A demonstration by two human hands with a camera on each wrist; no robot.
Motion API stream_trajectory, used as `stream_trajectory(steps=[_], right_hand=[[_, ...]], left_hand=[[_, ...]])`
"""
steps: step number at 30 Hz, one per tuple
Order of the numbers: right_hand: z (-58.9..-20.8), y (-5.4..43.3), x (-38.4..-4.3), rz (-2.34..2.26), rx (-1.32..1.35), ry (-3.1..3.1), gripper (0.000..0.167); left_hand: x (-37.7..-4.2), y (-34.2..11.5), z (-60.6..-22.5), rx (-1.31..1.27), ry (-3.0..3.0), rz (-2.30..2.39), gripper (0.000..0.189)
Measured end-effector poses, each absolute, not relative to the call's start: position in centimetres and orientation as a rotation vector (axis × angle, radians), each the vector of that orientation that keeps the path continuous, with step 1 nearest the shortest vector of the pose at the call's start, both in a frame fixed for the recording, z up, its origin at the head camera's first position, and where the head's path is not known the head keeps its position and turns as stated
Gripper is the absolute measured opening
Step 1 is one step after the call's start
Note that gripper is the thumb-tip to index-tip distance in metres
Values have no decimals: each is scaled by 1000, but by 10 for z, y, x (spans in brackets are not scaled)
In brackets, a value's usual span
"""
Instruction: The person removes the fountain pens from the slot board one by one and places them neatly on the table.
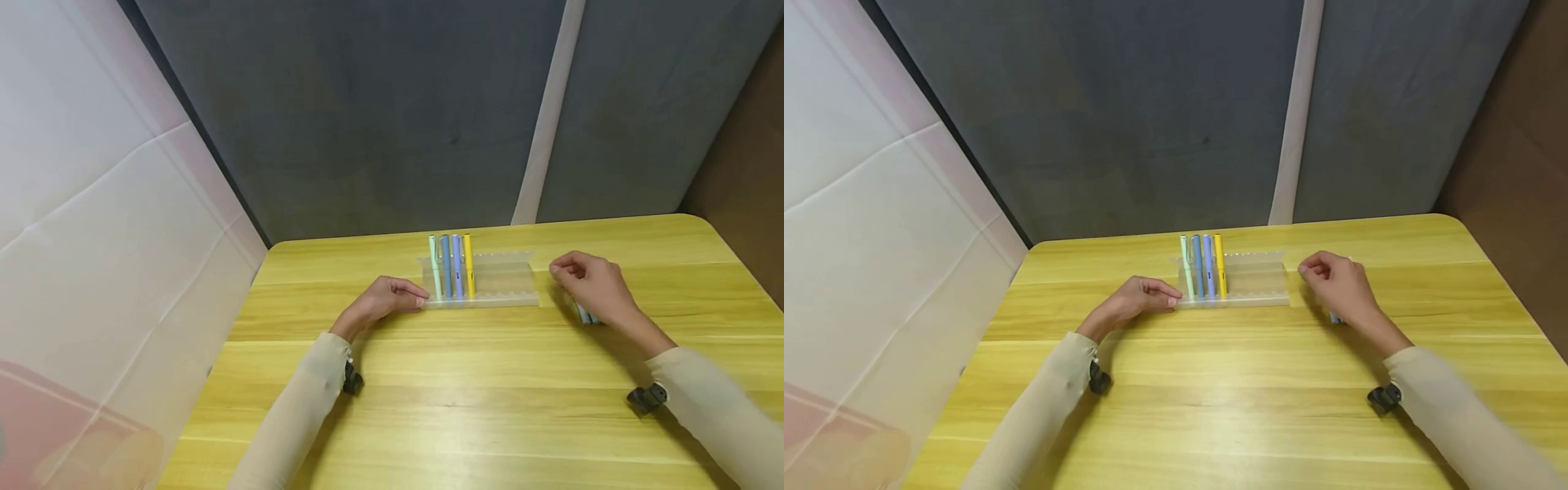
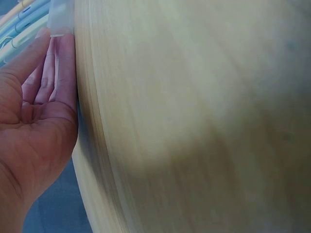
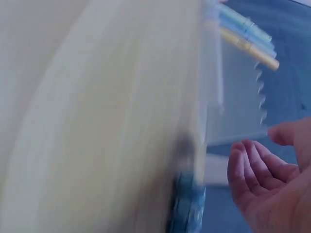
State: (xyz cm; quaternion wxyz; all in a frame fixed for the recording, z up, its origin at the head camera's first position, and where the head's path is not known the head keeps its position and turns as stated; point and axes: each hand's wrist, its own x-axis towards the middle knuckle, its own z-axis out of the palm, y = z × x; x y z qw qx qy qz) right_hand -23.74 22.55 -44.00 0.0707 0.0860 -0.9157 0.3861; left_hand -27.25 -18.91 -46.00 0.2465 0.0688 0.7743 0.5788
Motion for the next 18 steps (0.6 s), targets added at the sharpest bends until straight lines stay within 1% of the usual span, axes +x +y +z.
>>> stream_trajectory(steps=[7, 11, 15, 18], right_hand=[[-442, 175, -246, 1568, 448, -2784, 32], [-448, 147, -247, 1530, 462, -2796, 28], [-453, 123, -249, 1454, 408, -2773, 24], [-455, 109, -253, 1433, 372, -2749, 24]], left_hand=[[-272, -189, -460, 169, 2136, 1555, 18], [-272, -190, -460, 165, 2135, 1547, 18], [-272, -192, -460, 169, 2127, 1553, 19], [-271, -194, -460, 166, 2117, 1568, 19]])
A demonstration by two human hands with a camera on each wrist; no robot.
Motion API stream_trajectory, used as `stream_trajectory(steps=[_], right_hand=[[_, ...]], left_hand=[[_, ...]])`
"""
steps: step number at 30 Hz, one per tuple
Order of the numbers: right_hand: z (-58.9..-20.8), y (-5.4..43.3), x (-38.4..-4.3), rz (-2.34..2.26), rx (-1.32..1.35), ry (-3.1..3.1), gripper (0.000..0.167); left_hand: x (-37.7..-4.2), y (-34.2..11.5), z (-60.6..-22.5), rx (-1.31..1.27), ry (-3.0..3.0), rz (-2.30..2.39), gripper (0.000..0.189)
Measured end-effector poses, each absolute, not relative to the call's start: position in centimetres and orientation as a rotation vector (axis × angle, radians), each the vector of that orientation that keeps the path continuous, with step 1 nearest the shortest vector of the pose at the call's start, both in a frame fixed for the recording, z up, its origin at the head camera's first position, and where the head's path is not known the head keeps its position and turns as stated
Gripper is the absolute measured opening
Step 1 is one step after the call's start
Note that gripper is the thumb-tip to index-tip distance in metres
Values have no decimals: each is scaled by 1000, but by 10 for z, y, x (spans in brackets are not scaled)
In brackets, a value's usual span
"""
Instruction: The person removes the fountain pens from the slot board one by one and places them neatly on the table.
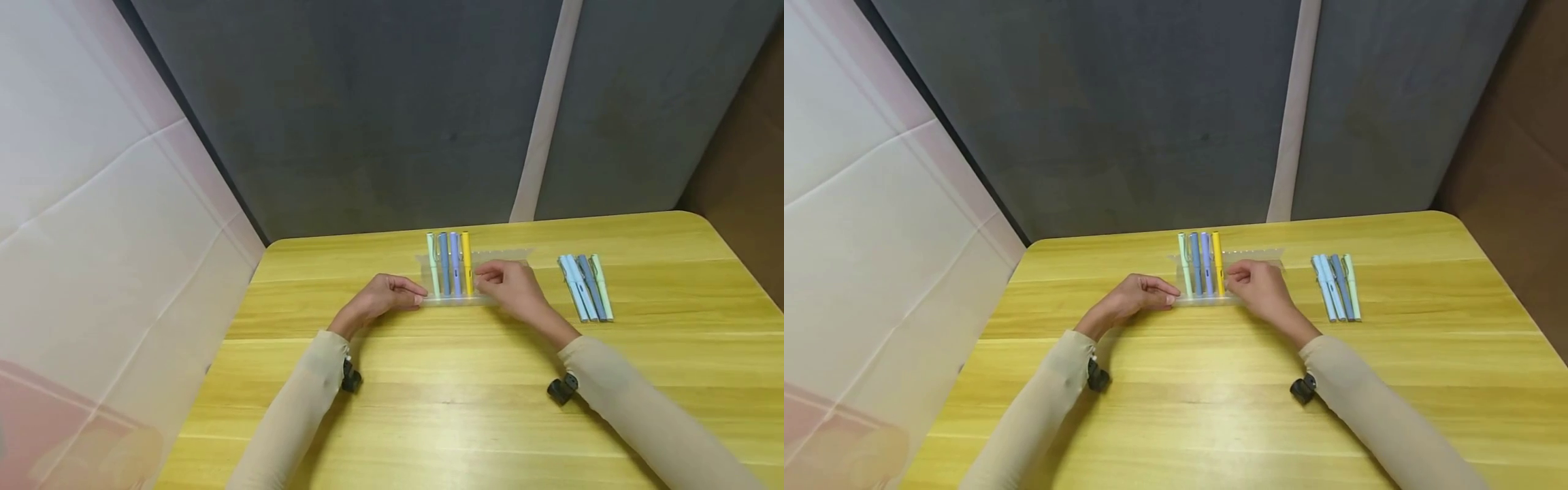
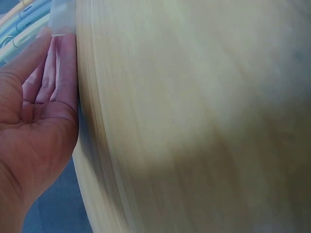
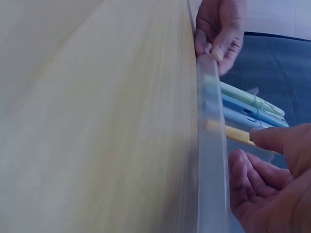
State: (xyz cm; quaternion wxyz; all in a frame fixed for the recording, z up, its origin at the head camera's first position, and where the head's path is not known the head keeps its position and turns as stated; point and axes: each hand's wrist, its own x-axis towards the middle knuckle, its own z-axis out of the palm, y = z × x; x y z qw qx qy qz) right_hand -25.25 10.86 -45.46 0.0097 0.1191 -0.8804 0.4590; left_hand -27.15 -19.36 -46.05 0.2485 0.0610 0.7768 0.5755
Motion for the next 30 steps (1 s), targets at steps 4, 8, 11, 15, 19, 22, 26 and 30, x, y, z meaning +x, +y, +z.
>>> stream_trajectory(steps=[4, 8, 11, 15, 19, 22, 26, 30], right_hand=[[-456, 95, -256, 1360, 341, -2746, 26], [-458, 89, -257, 1296, 304, -2733, 22], [-456, 90, -256, 1294, 284, -2694, 18], [-450, 98, -252, 1337, 268, -2622, 17], [-441, 117, -248, 1387, 238, -2582, 20], [-436, 137, -245, 1449, 232, -2551, 23], [-432, 169, -244, 1462, 240, -2525, 27], [-431, 201, -243, 1368, 187, -2564, 33]], left_hand=[[-271, -195, -461, 165, 2117, 1573, 20], [-271, -195, -461, 170, 2129, 1565, 20], [-270, -194, -460, 172, 2125, 1570, 19], [-269, -194, -459, 163, 2112, 1581, 19], [-270, -192, -459, 159, 2118, 1575, 19], [-271, -192, -459, 159, 2133, 1561, 19], [-272, -191, -459, 148, 2147, 1546, 18], [-273, -193, -458, 144, 2153, 1545, 18]])
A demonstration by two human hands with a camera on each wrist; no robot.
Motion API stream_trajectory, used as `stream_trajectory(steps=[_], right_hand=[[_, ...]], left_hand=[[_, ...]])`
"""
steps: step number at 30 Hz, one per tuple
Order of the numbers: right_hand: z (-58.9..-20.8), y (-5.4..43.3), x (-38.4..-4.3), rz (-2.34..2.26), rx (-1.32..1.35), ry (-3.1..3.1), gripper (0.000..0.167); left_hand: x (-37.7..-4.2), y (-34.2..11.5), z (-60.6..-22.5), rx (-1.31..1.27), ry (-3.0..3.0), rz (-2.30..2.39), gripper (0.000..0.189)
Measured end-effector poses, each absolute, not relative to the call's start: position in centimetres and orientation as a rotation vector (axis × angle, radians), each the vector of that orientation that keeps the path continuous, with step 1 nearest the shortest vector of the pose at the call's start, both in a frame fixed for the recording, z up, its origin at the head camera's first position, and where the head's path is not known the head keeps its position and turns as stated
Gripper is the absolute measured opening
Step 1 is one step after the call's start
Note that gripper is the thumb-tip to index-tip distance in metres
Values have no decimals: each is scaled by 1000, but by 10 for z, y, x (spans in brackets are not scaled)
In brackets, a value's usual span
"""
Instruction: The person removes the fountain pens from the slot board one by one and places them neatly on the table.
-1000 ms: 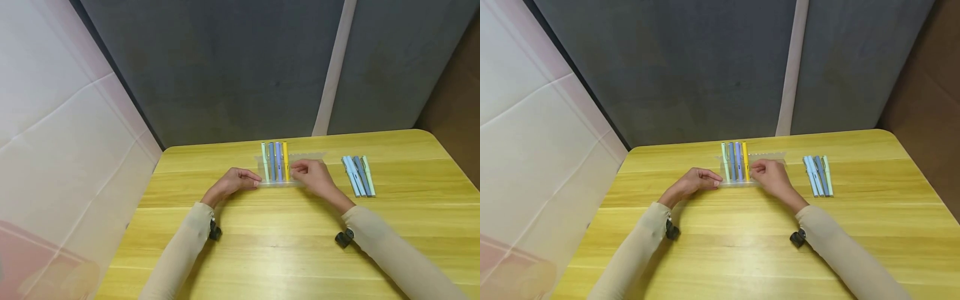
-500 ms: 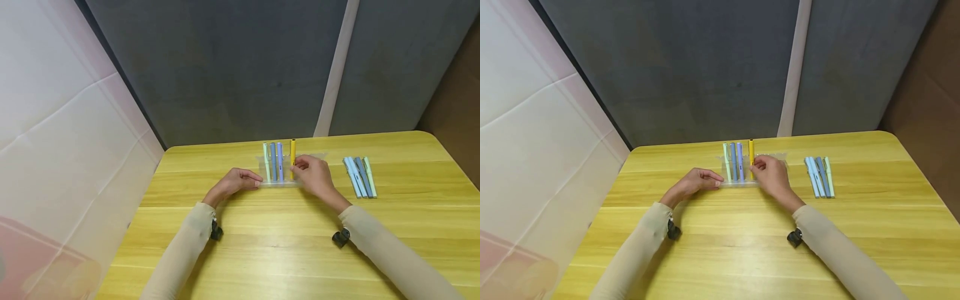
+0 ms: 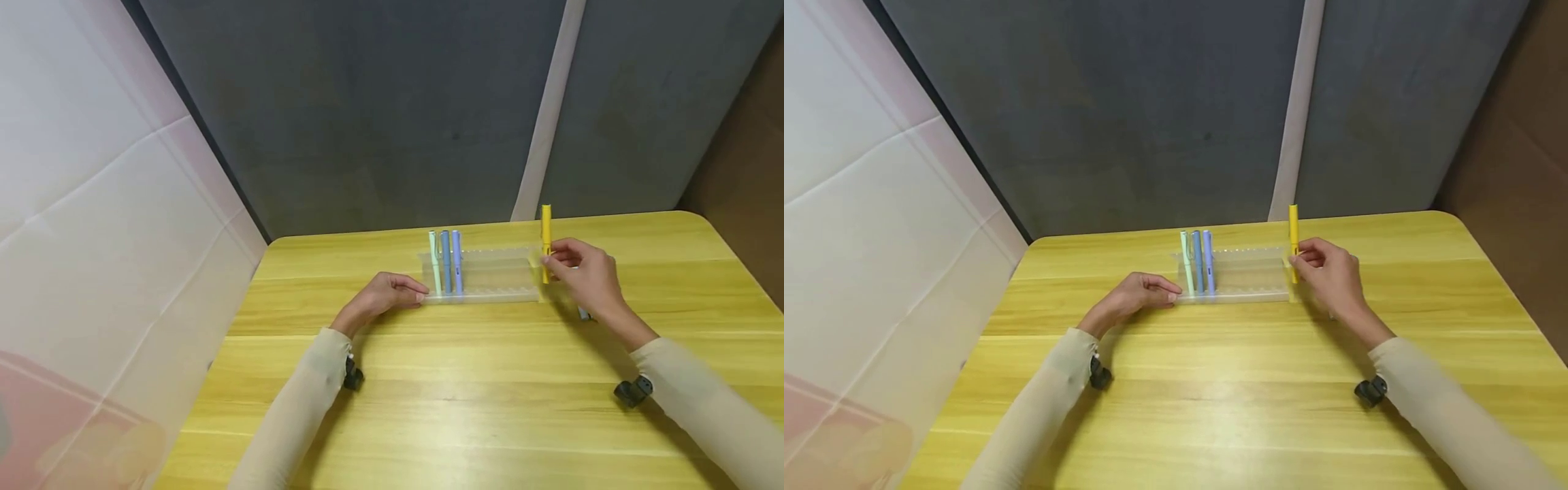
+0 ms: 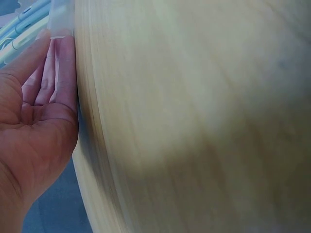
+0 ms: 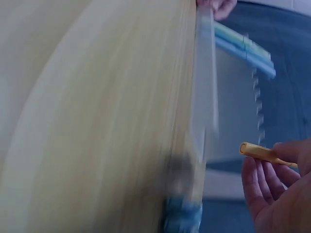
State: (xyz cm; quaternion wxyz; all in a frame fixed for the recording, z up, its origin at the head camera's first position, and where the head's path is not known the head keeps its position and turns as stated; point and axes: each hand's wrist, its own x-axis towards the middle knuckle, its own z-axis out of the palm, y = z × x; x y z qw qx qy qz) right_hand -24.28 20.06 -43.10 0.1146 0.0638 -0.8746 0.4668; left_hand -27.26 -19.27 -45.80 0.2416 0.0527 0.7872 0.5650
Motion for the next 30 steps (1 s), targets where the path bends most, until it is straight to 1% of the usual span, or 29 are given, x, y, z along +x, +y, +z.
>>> stream_trajectory(steps=[4, 9, 17, 22, 30], right_hand=[[-434, 234, -239, 1332, 87, -2610, 39], [-443, 273, -231, 1289, -7, -2658, 41], [-451, 319, -220, 1026, -61, -2891, 45], [-456, 327, -218, 925, -16, -2977, 42], [-458, 313, -219, 851, 40, -2977, 38]], left_hand=[[-273, -192, -458, 163, 2156, 1551, 19], [-272, -191, -459, 164, 2163, 1547, 18], [-272, -190, -461, 159, 2137, 1567, 20], [-271, -189, -461, 155, 2140, 1562, 19], [-272, -189, -461, 146, 2127, 1575, 20]])
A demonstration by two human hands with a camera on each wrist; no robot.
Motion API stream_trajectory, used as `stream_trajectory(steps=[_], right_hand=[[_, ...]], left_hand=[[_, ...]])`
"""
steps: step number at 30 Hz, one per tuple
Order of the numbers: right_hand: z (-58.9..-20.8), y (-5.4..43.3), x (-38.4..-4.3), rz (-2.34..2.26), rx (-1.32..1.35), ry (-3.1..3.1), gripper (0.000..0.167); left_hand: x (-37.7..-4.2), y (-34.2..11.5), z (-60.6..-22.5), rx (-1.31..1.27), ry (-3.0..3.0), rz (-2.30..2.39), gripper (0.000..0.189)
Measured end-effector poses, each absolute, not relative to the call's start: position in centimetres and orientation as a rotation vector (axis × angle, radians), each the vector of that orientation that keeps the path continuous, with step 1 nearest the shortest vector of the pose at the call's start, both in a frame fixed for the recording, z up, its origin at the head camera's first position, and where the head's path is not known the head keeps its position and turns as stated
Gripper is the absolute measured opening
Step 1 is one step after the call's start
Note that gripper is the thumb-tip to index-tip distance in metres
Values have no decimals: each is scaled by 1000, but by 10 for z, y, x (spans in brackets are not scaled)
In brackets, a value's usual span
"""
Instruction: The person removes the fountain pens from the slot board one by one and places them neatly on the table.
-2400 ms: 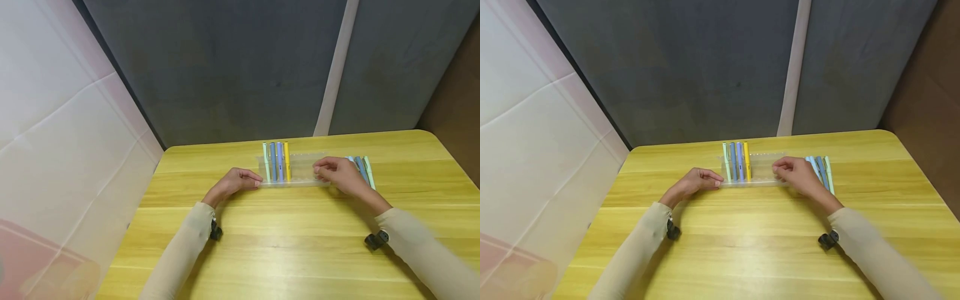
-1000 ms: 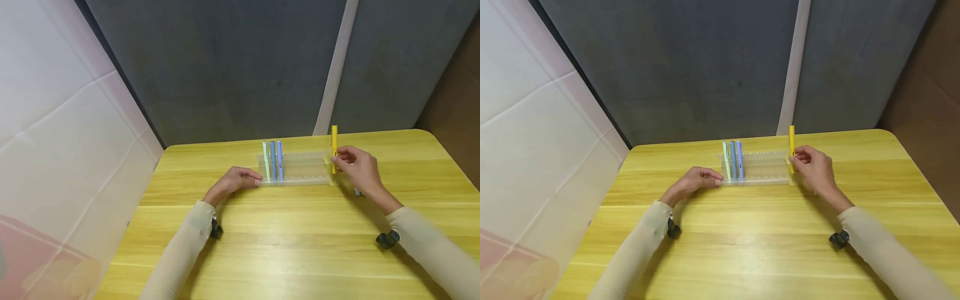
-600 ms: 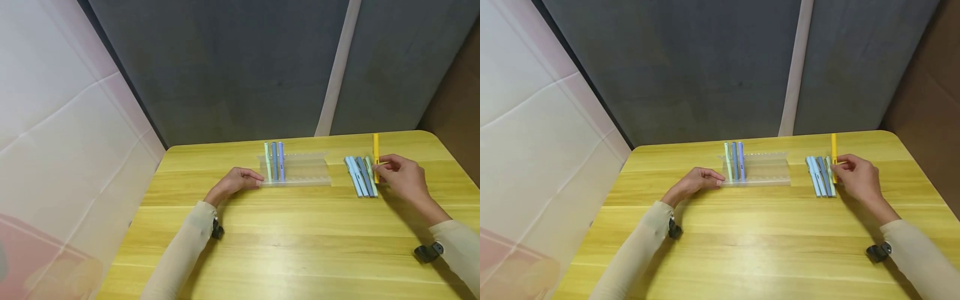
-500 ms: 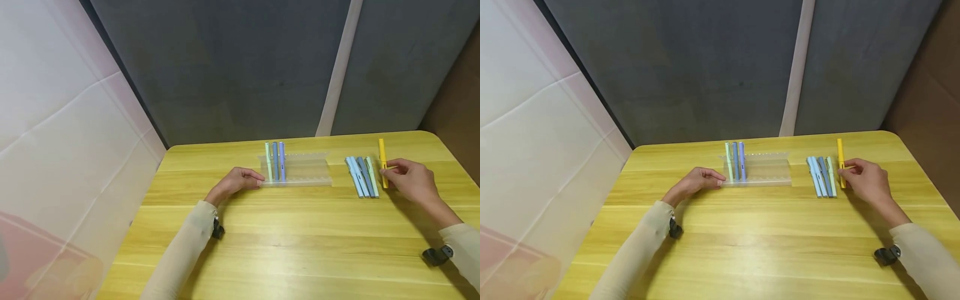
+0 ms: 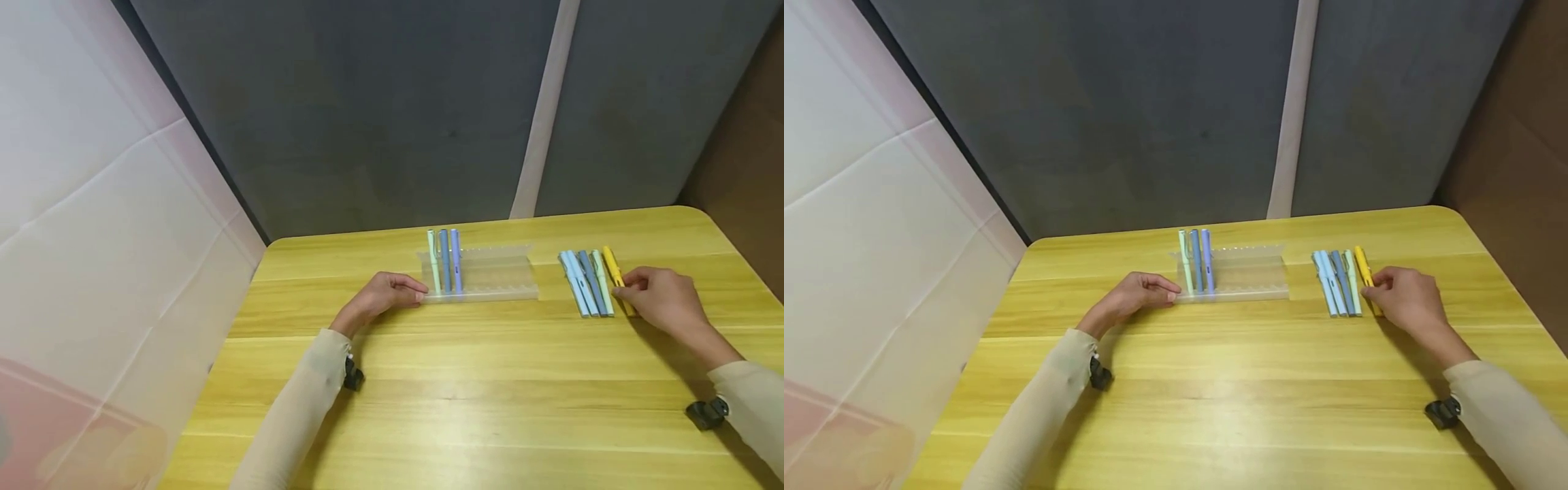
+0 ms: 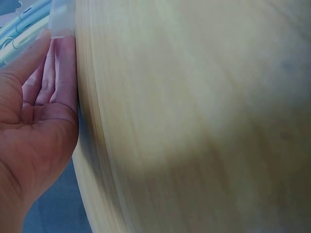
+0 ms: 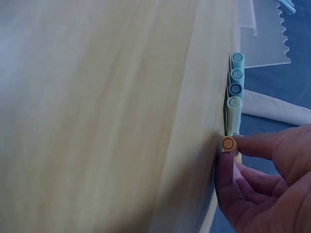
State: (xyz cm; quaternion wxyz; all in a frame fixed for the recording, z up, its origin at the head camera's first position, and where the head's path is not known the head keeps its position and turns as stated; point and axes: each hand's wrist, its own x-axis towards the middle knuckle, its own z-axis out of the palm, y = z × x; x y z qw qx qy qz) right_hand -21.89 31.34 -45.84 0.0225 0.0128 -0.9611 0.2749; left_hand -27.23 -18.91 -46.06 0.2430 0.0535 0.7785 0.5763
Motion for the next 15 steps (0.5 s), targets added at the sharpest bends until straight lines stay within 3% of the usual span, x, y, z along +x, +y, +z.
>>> stream_trajectory(steps=[15], right_hand=[[-461, 306, -219, 841, 37, -2977, 36]], left_hand=[[-274, -189, -460, 125, 2094, 1581, 21]])
